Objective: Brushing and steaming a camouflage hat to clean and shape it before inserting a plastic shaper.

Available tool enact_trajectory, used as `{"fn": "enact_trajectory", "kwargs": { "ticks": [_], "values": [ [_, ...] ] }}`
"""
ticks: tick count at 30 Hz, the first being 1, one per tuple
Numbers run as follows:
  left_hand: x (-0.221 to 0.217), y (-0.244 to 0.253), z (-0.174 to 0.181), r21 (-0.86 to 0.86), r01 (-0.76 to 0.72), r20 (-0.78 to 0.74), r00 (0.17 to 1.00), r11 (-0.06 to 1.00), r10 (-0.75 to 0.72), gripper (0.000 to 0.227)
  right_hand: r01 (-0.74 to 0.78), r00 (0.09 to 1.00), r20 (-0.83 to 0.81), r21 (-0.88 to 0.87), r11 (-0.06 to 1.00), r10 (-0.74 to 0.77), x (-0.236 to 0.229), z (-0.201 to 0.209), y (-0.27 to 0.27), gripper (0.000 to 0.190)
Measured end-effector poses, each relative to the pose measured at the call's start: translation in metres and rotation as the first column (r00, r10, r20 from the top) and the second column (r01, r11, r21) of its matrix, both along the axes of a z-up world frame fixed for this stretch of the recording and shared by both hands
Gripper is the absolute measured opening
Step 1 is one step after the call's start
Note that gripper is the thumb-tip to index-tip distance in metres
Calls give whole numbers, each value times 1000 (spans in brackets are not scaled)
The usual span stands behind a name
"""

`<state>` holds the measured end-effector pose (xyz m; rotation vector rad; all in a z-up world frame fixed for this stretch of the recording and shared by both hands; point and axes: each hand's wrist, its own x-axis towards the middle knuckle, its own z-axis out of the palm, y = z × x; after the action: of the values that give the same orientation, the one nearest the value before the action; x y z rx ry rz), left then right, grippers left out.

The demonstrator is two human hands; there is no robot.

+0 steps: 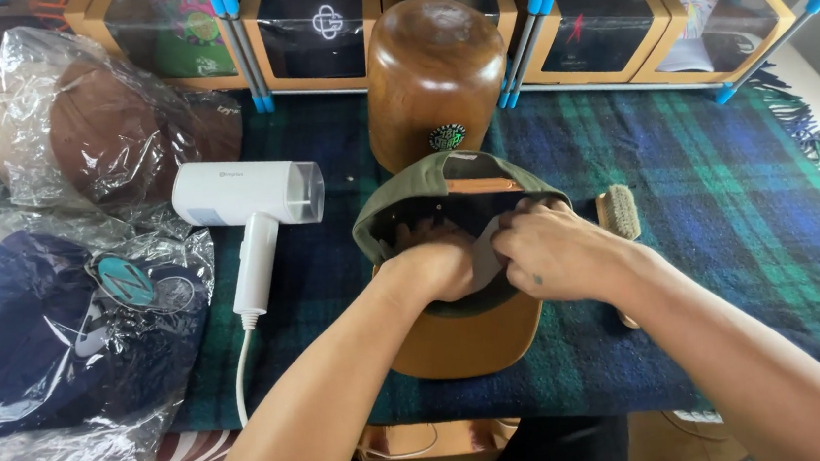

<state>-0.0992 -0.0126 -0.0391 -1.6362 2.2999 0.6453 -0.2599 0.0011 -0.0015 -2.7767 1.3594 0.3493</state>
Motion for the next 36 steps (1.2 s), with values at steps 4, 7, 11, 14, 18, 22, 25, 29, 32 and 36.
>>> {"fn": "enact_trajectory", "kwargs": {
  "ticks": [4,7,11,14,18,22,25,29,32,36],
  "values": [
    [5,4,2,7,15,-9,1000,1000,-15,57,26,1000,-4,45,999,-25,-5,-1,3,29],
    [9,8,-6,-13,26,-29,999,1000,-27,52,29,998,45,50,998,-31,-4,-5,2,30],
    [13,7,-35,-200,85,-135,984,976,-113,47,80,997,-14,72,994,-79,1,-6,-3,34],
    [18,1,-52,-308,54,-145,984,950,-103,41,141,990,-43,104,985,-137,7,-3,-5,37],
    [20,6,-66,-679,106,77,994,726,-74,33,266,964,-50,136,955,-261,4,-14,-17,44],
    [44,19,-51,-635,112,89,993,765,-72,31,272,962,-42,126,954,-269,8,-2,-9,39],
    [58,24,-58,-637,119,61,993,762,-104,30,250,968,-8,69,966,-250,16,7,-1,46],
    [57,37,-51,-705,91,60,996,704,-69,33,243,970,-11,31,970,-243,20,8,3,43],
    [57,35,-57,-792,78,37,996,605,-81,31,255,965,-70,20,967,-254,25,9,3,42],
    [57,33,-53,-753,92,83,996,651,-44,33,313,950,-36,103,944,-311,27,11,-1,41]
  ]
}}
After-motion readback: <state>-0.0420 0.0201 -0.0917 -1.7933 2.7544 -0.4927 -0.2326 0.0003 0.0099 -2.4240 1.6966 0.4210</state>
